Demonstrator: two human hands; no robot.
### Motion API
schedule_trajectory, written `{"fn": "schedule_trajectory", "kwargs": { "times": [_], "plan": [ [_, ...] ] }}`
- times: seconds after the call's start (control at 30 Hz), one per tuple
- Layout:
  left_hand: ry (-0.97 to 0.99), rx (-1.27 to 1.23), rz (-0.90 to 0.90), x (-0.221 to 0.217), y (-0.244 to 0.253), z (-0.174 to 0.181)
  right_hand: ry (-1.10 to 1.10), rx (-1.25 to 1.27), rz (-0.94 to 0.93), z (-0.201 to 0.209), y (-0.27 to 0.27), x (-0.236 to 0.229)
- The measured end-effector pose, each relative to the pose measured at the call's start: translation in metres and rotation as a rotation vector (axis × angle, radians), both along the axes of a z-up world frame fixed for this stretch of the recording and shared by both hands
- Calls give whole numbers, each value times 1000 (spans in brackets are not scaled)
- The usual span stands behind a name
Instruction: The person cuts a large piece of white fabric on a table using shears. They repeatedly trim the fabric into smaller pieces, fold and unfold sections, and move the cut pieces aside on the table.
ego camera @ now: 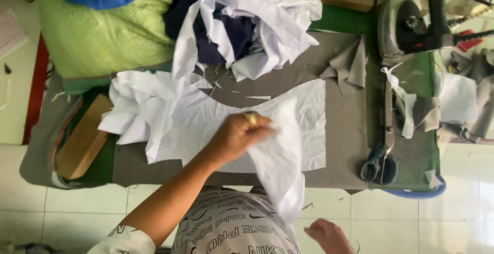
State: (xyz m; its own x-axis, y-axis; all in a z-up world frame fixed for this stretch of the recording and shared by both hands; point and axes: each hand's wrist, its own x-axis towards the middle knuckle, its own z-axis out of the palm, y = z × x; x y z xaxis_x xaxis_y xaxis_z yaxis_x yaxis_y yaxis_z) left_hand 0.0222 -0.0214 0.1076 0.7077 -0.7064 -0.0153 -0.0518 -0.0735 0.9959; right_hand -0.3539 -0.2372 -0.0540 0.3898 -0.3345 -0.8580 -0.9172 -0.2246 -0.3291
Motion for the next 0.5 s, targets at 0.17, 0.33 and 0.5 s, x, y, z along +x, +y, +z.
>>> {"fn": "schedule_trajectory", "kwargs": {
  "times": [0.17,0.33,0.5],
  "plan": [
    [-329,-66,-533,-21,-30,-4,-287,-230,-301,89,14,71],
    [-311,-47,-637,-8,-47,25,-901,125,-240,32,9,129],
    [-224,-160,-499,35,-50,52,-956,199,-245,27,3,119]
  ]
}}
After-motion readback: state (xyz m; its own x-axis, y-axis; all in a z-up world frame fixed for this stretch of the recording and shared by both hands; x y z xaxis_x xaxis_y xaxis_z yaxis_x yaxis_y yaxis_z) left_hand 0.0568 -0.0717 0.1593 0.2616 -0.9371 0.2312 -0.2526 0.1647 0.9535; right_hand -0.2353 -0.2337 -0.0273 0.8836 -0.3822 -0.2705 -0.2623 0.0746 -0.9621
